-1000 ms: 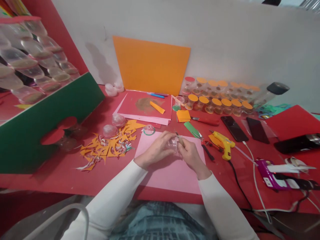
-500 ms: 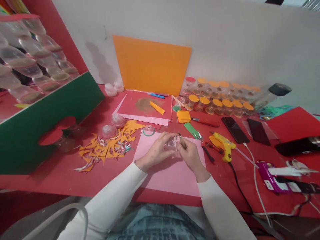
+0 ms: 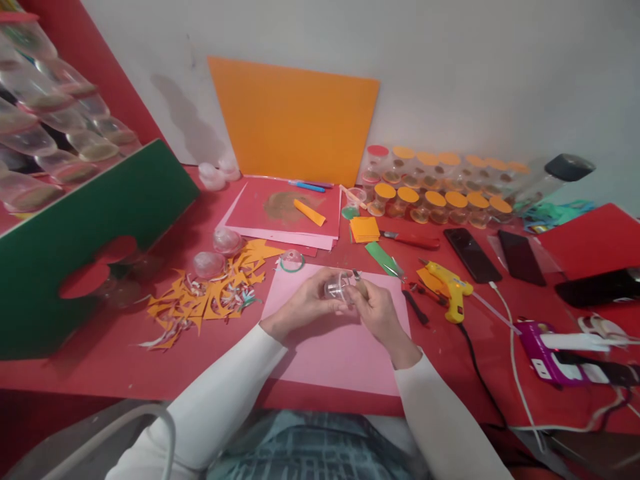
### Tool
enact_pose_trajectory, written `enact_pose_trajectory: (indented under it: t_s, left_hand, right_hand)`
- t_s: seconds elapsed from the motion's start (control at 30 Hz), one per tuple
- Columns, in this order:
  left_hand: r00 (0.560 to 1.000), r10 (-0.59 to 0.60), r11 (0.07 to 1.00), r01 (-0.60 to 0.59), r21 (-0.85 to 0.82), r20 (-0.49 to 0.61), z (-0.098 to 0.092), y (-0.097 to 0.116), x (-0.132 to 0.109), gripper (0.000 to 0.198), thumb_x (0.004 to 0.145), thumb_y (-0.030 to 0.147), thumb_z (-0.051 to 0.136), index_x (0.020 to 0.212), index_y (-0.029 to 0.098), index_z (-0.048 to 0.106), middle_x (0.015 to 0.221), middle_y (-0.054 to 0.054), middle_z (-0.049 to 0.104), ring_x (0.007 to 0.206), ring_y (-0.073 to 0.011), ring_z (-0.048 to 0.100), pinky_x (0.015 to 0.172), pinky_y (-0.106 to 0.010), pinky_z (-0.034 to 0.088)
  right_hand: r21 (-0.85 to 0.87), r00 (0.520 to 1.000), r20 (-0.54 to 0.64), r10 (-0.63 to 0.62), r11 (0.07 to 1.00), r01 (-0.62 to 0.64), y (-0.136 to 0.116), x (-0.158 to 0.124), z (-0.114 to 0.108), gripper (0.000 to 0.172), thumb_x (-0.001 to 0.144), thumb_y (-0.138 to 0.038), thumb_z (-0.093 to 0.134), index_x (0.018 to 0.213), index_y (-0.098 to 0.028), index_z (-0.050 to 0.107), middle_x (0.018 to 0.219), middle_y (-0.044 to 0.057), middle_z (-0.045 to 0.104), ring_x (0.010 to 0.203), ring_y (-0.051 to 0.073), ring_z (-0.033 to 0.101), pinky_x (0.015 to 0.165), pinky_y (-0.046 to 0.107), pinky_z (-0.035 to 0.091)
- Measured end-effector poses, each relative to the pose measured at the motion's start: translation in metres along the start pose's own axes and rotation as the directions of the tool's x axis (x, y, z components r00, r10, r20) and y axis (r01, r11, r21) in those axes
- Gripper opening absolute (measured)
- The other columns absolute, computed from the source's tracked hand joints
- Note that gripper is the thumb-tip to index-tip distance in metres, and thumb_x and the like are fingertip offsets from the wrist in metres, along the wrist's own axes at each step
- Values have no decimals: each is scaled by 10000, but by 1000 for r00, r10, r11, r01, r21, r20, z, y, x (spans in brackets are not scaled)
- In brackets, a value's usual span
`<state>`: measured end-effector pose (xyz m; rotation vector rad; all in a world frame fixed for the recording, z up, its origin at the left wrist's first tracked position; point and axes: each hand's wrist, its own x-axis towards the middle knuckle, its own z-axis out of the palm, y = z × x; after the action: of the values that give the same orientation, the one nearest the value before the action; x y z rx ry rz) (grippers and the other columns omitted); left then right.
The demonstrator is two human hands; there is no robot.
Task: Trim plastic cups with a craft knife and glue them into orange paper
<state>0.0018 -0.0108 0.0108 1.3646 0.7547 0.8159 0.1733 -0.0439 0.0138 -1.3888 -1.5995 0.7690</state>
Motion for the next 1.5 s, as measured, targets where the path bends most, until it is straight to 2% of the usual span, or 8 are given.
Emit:
enact_pose_trajectory:
  t_s: [0.2,0.33,0.5,0.63,0.83,1.0,1.2,1.5]
  left_hand:
    - [996,20,999,-17,44,-82,1,1,-1,570,687,352,866,1193,219,640,1173,-91,687,1009,-231,668,887,-385,565]
    - [984,38,995,-21,95,-173,-2,-2,0,520,758,382,798,1225,240,621,1140,-82,659,959,-213,660,777,-348,587]
    - [959,93,985,-50,163,-267,-6,-10,4,509,735,368,805,1189,237,618,1138,-76,661,1039,-232,639,875,-381,561]
    - [959,72,987,-28,160,-275,-1,-12,5,515,722,357,822,1173,232,605,1114,-72,669,1009,-230,646,871,-381,550]
    - [960,60,977,0,214,-275,5,-8,1,511,696,288,836,1140,220,591,1102,-67,660,1004,-226,644,879,-377,539]
    - [974,5,988,31,151,-228,3,-5,1,515,672,244,843,1114,218,582,1106,-61,651,1004,-222,642,881,-370,531]
    - [983,-81,997,82,-2,-162,2,-1,3,593,619,347,907,1096,206,584,1098,-65,656,966,-215,641,818,-328,528]
    - [986,-133,974,111,-200,-102,0,8,3,558,610,278,915,1019,201,544,976,-9,652,825,-150,624,714,-256,496]
  right_hand:
    - [241,988,14,154,959,-153,4,0,4,531,847,-667,528,584,-264,302,485,-74,350,416,93,327,374,221,302]
    - [280,980,-33,195,943,-178,3,-2,3,466,885,-637,508,641,-251,413,500,-78,384,409,90,346,382,219,317]
    - [168,982,-100,161,975,-143,3,-5,1,252,886,-463,573,779,-235,562,612,-40,547,481,112,470,459,235,398]
    - [69,993,-56,105,992,-102,9,-8,3,265,906,-337,543,684,-255,423,735,12,630,798,195,663,647,269,499]
    - [-243,998,-44,32,969,-42,14,-13,8,256,918,-280,503,692,-250,386,672,-24,540,611,152,524,573,270,352]
    - [-302,996,-94,-4,953,-25,16,-12,12,234,852,-264,513,680,-255,355,610,-51,427,535,138,396,536,275,290]
    - [-180,987,-111,115,975,-134,16,-9,12,162,766,-268,522,675,-257,389,566,-76,371,506,123,356,503,253,305]
    - [307,960,5,280,913,-267,8,-2,8,185,752,-305,575,628,-242,453,523,-86,380,438,81,323,409,217,272]
